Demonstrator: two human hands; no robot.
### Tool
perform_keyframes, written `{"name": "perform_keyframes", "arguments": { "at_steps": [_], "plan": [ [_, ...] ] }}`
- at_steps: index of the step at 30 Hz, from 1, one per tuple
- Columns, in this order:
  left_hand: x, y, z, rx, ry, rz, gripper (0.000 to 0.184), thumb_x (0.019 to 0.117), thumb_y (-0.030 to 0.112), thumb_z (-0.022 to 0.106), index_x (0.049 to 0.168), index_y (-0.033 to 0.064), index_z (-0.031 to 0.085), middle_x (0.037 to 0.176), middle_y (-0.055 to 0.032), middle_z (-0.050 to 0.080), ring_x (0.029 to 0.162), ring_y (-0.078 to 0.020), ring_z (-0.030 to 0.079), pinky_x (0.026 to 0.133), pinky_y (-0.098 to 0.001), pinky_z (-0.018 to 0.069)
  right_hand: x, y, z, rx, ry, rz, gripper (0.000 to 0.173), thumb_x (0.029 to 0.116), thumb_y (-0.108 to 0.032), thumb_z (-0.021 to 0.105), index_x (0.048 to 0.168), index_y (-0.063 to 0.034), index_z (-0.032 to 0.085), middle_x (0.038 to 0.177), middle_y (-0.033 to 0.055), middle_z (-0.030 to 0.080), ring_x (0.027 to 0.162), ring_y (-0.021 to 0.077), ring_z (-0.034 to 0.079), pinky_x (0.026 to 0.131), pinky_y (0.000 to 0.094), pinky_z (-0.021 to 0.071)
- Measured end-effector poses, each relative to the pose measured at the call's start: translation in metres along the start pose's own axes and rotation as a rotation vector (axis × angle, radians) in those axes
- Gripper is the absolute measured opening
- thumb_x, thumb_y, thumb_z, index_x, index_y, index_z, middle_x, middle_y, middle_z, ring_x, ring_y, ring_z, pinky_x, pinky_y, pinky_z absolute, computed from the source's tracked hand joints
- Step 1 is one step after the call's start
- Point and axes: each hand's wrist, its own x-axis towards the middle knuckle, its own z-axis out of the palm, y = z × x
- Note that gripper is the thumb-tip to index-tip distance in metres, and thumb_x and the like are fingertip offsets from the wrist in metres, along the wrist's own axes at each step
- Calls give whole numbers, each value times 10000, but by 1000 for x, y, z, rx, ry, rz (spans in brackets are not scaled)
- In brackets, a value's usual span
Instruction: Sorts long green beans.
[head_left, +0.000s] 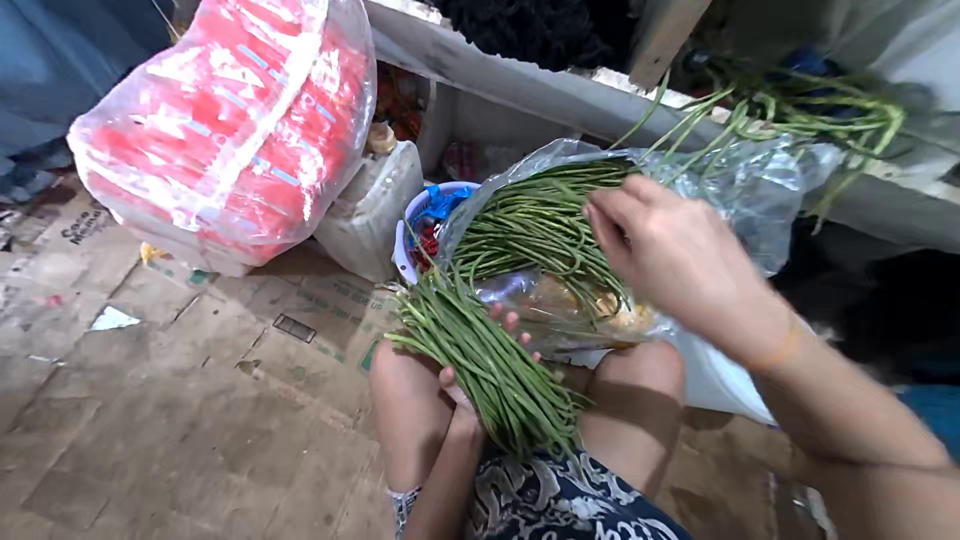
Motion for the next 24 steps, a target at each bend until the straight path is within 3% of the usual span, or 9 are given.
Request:
{"name": "perform_keyframes", "arguments": {
  "at_steps": [3,5,7,9,12,16,19,21,24],
  "plan": [
    [2,-6,-14,9,-52,12,933,647,462,903,1419,48,579,1456,-178,573,1342,-352,559,1052,-533,503,-65,-31,35,40,117,-3,296,1026,-166,539,1193,25,693,892,178,644,499,271,596,395,410,474],
    [-1,-8,-21,92,59,123,819,631,501,897,1282,57,677,1324,-161,672,1259,-313,631,1032,-474,533,-109,-48,62,117,146,-30,308,1025,-200,545,1180,-4,725,852,141,671,482,211,585,389,345,466],
    [5,-8,-47,95,-97,86,880,701,532,863,1391,60,589,1430,-163,598,1305,-322,593,1043,-486,523,-147,-60,82,222,141,-33,311,1029,-217,552,1196,-25,731,825,96,661,500,160,581,405,293,475],
    [11,-10,-32,7,-69,-21,1018,594,538,901,1431,66,564,1419,-157,604,1238,-339,635,948,-518,571,-176,-64,93,292,114,-33,316,1034,-221,554,1227,-31,718,815,74,649,513,132,575,428,261,481],
    [11,-6,-31,-12,-61,-25,1023,578,539,902,1431,78,573,1392,-135,628,1221,-331,645,943,-544,565,-205,-56,102,367,68,-34,318,1023,-221,561,1238,-49,722,815,63,661,541,122,593,462,251,500],
    [9,0,-14,3,100,8,1013,527,526,933,1343,23,606,1078,-144,723,947,-333,725,827,-562,600,-206,-37,107,460,36,-34,311,1020,-265,570,1181,-80,760,785,46,678,585,106,622,514,237,522],
    [5,0,-11,-4,103,-1,1030,529,488,947,1373,26,578,1070,-143,712,952,-337,715,858,-577,585,-180,-28,103,403,11,-122,325,1051,-290,536,1114,-70,768,734,35,648,582,136,615,506,267,511],
    [2,-1,-7,0,115,8,959,531,482,946,1313,33,619,1096,-145,717,975,-338,719,843,-564,592,-165,-28,97,374,-62,-189,357,1054,-314,499,992,-76,757,700,26,630,561,155,615,481,303,508],
    [-2,2,-11,11,44,6,858,598,504,913,1281,54,653,1187,-156,708,1070,-341,704,894,-541,585,-137,-21,85,465,-146,-167,508,1066,-467,446,869,-106,745,680,29,649,581,171,641,503,383,534]
  ]
}}
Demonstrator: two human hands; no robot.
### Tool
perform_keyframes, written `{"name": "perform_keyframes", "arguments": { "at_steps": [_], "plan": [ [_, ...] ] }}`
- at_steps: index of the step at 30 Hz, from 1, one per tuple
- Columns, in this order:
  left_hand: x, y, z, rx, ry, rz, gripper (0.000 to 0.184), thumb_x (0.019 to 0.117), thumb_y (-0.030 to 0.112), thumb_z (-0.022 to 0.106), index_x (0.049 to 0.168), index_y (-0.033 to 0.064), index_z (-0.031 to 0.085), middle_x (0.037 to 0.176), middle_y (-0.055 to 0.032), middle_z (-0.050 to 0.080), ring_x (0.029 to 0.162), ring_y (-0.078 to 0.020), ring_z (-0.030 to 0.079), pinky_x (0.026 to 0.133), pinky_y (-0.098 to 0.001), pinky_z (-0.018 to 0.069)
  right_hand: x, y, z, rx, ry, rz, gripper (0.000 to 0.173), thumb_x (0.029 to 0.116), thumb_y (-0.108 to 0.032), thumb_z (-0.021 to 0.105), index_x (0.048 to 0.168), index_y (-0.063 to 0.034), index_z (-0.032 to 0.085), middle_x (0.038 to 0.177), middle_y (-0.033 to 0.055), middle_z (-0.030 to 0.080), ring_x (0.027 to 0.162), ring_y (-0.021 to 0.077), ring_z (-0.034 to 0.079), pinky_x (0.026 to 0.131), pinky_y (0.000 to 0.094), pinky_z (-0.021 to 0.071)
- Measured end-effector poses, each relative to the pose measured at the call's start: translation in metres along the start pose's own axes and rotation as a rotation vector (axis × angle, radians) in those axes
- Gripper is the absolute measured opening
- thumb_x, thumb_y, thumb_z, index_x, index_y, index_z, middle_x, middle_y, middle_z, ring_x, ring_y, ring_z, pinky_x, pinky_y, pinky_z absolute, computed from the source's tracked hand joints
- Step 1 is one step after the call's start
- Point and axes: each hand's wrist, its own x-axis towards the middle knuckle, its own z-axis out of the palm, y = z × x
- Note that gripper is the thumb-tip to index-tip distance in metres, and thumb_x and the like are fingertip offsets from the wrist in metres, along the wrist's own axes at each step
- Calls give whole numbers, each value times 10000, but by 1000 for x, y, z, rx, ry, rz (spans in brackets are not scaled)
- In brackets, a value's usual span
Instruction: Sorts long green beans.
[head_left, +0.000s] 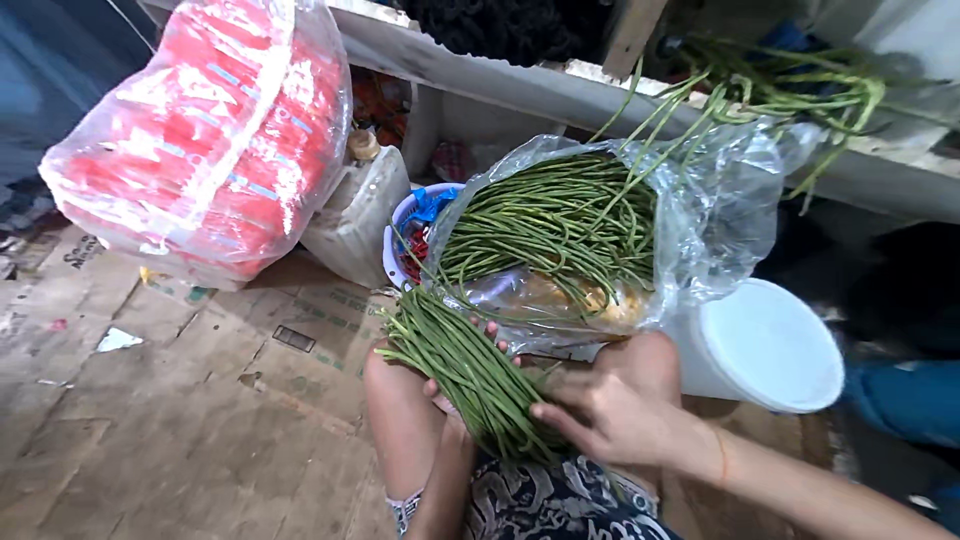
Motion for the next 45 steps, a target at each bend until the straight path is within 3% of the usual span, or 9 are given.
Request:
{"name": "perform_keyframes", "arguments": {
  "at_steps": [5,9,18,27,32,35,38,41,45],
  "plan": [
    [-3,-3,7,-14,61,24,896,556,539,916,1238,28,639,962,-146,708,872,-337,717,801,-571,592,109,97,-6,-185,48,269,385,1034,-303,596,1280,-14,663,1155,225,674,1074,402,673,892,576,562],
    [-6,-6,-4,-34,-29,40,927,549,487,934,1299,44,617,1019,-147,703,914,-344,707,839,-576,578,172,149,15,-321,-76,396,619,863,-391,813,1227,77,636,1277,308,597,1242,478,561,978,623,483],
    [-7,2,-13,-28,-104,40,924,691,513,871,1409,43,529,1189,-167,668,1082,-373,669,956,-614,525,205,166,-22,-94,-364,543,406,939,-339,749,1151,5,708,1077,241,704,1050,422,674,930,651,512],
    [-3,-1,-4,-28,-52,27,936,551,471,941,1311,38,609,1109,-172,700,1014,-359,701,889,-573,572,216,154,-26,-194,-387,563,580,913,-490,750,1115,49,678,1073,276,677,1049,450,662,894,668,514],
    [-2,0,-7,-38,-49,23,938,552,468,942,1315,34,610,1118,-170,699,1022,-358,698,896,-577,567,224,149,-23,-321,-386,614,364,914,-312,741,988,41,686,1029,274,685,1014,470,670,805,681,512],
    [-2,1,-11,-56,-40,17,953,544,469,940,1324,39,601,1106,-164,693,1014,-351,696,903,-583,563,231,168,-38,-103,-371,677,452,942,-366,728,1128,45,691,1108,284,675,1070,453,649,897,686,487],
    [-1,1,-12,-65,-39,18,955,547,468,940,1333,51,593,1103,-161,694,1014,-349,697,905,-580,563,229,172,-67,264,-378,713,544,1033,-415,599,1417,-30,572,1259,198,660,1143,316,637,1013,555,486],
    [0,1,-8,-83,-52,13,940,563,452,939,1336,47,591,1116,-163,697,1030,-347,700,914,-569,568,225,155,-104,540,-341,672,369,1115,-327,415,1309,-48,559,958,54,705,818,133,705,792,313,595],
    [4,-2,-7,-64,-39,15,945,550,460,946,1322,41,597,1126,-172,695,1036,-353,698,902,-577,570,220,128,-162,584,-271,662,293,1121,-306,396,1207,-93,577,889,4,668,759,110,682,711,277,591]
  ]
}}
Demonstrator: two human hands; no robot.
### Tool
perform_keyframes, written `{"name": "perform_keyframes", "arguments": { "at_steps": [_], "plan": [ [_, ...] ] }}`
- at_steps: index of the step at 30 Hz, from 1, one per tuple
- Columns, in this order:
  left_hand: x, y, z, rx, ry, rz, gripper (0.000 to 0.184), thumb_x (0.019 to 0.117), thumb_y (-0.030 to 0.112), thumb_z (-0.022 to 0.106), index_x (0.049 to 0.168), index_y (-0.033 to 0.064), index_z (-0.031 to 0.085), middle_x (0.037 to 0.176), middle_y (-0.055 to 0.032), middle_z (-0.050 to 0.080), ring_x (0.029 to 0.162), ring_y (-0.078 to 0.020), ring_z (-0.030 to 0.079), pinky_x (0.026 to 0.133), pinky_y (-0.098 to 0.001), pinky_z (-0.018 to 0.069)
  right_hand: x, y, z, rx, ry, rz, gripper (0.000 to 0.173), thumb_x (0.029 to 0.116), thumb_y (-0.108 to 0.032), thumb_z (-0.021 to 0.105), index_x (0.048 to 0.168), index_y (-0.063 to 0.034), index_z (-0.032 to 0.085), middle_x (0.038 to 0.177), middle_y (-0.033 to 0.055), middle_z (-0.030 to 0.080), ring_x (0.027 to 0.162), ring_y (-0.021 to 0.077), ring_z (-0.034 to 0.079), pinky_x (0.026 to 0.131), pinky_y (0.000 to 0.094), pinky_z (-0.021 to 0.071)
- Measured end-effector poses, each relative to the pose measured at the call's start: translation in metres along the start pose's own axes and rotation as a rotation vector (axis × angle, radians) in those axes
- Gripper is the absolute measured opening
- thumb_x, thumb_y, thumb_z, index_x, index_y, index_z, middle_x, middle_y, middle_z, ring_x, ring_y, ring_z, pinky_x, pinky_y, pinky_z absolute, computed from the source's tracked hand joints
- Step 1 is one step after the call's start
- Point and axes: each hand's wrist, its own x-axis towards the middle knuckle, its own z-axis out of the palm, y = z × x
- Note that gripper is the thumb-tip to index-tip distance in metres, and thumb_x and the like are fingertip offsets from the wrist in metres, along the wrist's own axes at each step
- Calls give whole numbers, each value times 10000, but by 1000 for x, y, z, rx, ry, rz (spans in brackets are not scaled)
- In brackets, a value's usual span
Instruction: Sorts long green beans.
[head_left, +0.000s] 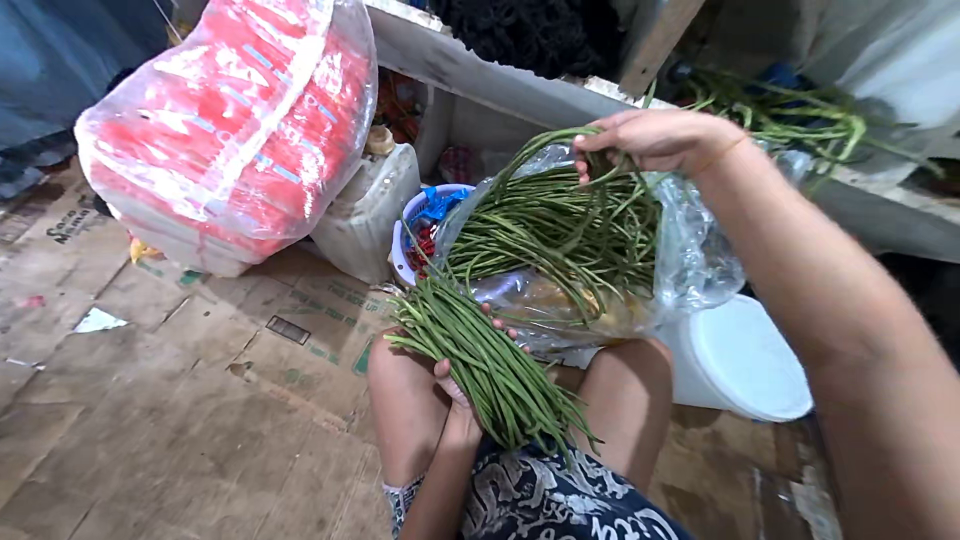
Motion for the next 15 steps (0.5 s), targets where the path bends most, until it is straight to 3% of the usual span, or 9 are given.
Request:
{"name": "perform_keyframes", "arguments": {
  "at_steps": [3,6,9,12,14,15],
  "plan": [
    [7,-5,-9,7,-44,-20,933,583,467,924,1349,43,602,1184,-167,697,1099,-345,688,948,-577,553,-24,-18,-9,-72,26,-4,304,1128,-297,367,1207,-95,580,968,30,692,799,124,697,729,280,595],
    [19,-13,-19,-18,-91,-45,888,631,483,889,1347,37,611,1250,-168,678,1167,-345,661,996,-576,529,-47,-28,-9,-76,54,-105,290,1126,-280,374,1098,-108,606,823,-1,668,725,79,667,694,216,566],
    [29,-20,-31,-35,-144,-54,896,667,528,856,1394,73,599,1411,-166,603,1256,-357,617,1000,-562,535,-82,-30,19,-145,107,-209,272,1124,-277,383,1136,-100,589,810,-8,653,708,77,649,700,246,571],
    [36,-21,-41,-86,-240,-100,979,679,535,842,1497,110,512,1577,-134,449,1340,-348,554,1009,-522,532,-122,-5,81,-275,146,-223,281,1109,-329,439,1189,-81,544,710,41,607,560,152,620,523,351,571],
    [32,-17,-49,-65,-235,-73,920,709,531,831,1462,89,539,1497,-146,535,1280,-325,602,996,-485,547,-145,30,131,-422,82,-204,306,1097,-370,450,1202,-92,522,677,48,563,539,180,582,496,391,527],
    [22,-14,-45,-19,-136,-1,754,728,532,828,1300,75,651,1304,-140,673,1145,-283,685,937,-448,583,-156,48,154,-515,22,-195,354,1101,-398,417,1227,-81,510,690,57,551,570,206,580,530,422,518]
  ]
}}
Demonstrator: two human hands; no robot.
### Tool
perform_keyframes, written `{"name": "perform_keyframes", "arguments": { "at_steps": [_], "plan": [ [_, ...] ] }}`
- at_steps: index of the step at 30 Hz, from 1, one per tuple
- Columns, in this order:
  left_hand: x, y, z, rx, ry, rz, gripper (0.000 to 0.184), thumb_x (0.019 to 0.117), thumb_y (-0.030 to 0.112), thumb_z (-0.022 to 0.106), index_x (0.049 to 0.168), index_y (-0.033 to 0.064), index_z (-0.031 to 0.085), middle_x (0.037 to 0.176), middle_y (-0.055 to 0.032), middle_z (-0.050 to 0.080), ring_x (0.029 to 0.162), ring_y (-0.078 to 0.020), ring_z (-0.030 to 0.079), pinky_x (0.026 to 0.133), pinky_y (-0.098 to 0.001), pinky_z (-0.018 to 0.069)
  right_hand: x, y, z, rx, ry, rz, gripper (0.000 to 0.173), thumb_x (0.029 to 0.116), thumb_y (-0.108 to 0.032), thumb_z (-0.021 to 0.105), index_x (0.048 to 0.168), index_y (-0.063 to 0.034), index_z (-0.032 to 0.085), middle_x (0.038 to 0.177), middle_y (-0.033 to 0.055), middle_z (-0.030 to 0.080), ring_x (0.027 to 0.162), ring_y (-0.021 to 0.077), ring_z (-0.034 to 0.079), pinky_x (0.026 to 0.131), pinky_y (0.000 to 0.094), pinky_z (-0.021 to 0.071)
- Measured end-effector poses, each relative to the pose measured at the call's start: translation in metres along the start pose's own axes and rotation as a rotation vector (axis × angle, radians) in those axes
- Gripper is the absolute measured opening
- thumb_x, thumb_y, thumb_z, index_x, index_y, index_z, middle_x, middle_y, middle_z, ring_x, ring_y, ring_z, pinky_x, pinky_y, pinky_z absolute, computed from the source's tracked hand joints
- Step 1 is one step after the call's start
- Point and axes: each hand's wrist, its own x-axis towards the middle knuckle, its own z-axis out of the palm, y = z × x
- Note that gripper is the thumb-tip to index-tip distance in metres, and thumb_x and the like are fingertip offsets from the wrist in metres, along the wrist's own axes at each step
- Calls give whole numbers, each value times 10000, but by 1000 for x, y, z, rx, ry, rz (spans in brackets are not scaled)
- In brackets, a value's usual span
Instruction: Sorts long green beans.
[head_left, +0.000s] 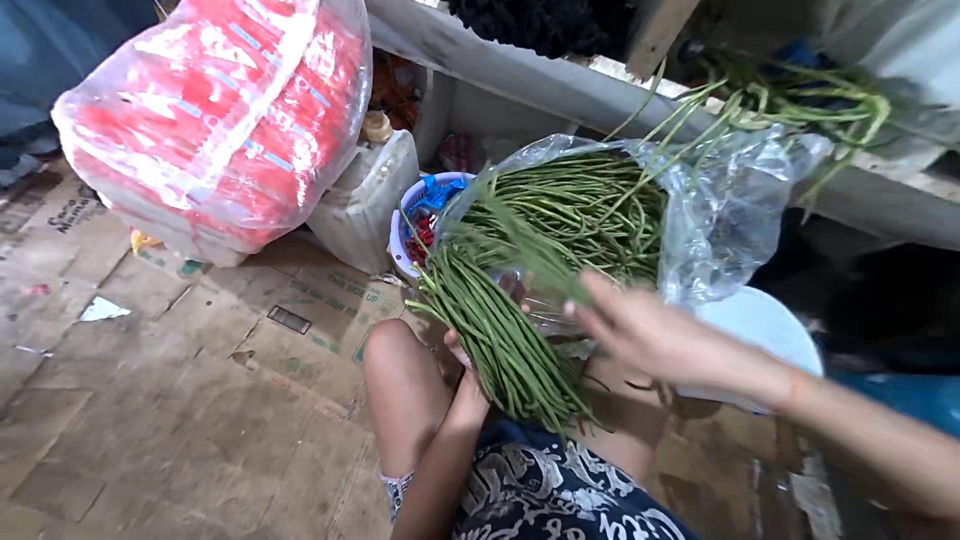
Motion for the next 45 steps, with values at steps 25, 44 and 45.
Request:
{"name": "perform_keyframes", "arguments": {
  "at_steps": [25,44,45],
  "plan": [
    [-27,32,54,-51,257,-38,937,796,821,467,1336,59,533,1062,-171,640,919,-365,666,834,-611,543,162,109,55,-394,377,-105,276,989,-192,672,1186,0,680,1184,229,651,1153,411,627,948,551,532],
    [-8,0,18,-18,26,-30,1021,609,474,916,1465,71,533,1555,-193,459,1296,-397,581,969,-518,557,36,7,-27,-97,693,-152,293,1062,-273,557,1230,-62,671,855,100,692,640,194,633,568,406,540],
    [-7,-2,14,4,15,-19,1013,619,499,903,1456,59,539,1550,-193,466,1311,-382,575,992,-489,549,22,1,-11,-121,715,-189,307,1047,-250,574,1233,-31,679,854,96,694,638,173,623,565,375,543]
  ]
}}
